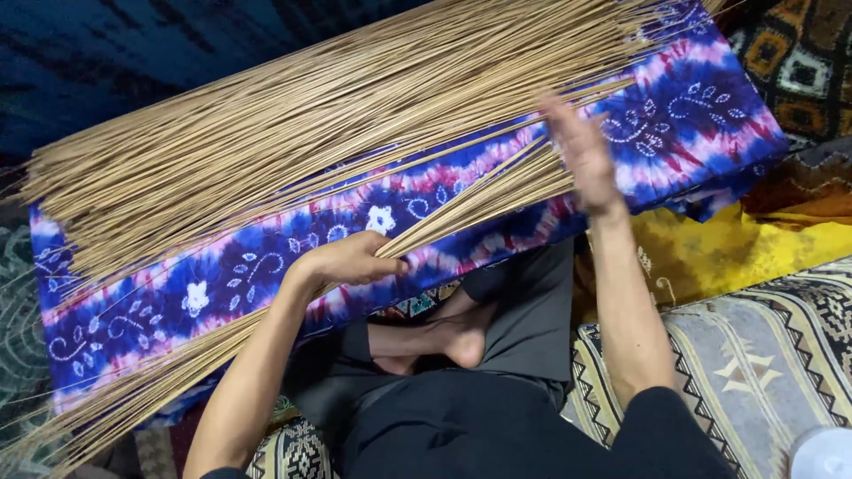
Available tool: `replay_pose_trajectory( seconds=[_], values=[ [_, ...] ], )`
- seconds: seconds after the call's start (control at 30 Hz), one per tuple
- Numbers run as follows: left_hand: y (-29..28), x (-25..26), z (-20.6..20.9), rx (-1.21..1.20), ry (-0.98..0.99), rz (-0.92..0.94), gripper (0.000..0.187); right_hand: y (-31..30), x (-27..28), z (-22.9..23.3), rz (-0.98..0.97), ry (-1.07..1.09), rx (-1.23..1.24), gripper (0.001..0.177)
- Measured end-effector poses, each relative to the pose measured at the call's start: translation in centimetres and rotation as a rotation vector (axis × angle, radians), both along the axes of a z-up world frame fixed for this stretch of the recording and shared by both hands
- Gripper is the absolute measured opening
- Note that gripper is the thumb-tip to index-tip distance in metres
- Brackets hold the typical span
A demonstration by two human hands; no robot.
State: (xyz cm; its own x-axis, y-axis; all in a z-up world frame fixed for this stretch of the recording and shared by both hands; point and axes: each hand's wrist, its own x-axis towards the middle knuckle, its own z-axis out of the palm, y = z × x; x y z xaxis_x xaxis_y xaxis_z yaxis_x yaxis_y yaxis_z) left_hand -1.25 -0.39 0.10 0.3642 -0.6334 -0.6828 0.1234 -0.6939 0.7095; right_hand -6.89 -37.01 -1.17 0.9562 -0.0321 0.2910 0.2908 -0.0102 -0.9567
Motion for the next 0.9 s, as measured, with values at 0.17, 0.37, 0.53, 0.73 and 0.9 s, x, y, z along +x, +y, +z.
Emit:
replay_pose_trajectory(
  seconds=[0.17,0.37,0.53,0.73,0.9],
  values=[
    [0.3,0.1,0.5,0.038,-0.030,-0.008,0.030,1.2,-0.1,0.7,0.003,0.096,0.065,0.094],
    [0.6,0.5,-1.7,0.071,-0.062,-0.044,0.035,2.2,-0.3,-0.1,-0.011,0.105,0.230,0.098],
    [0.4,0.1,-2.5,0.077,-0.064,-0.065,0.039,4.5,-0.6,1.1,-0.036,0.198,-0.054,0.094],
    [0.7,0.2,-4.9,0.085,-0.092,-0.022,0.044,4.5,-0.5,-0.5,0.055,0.060,-0.035,0.073],
    [0.9,0.1,-4.3,0.103,-0.126,-0.021,0.043,2.5,0.2,0.3,-0.071,-0.010,0.183,0.094]
  ],
)
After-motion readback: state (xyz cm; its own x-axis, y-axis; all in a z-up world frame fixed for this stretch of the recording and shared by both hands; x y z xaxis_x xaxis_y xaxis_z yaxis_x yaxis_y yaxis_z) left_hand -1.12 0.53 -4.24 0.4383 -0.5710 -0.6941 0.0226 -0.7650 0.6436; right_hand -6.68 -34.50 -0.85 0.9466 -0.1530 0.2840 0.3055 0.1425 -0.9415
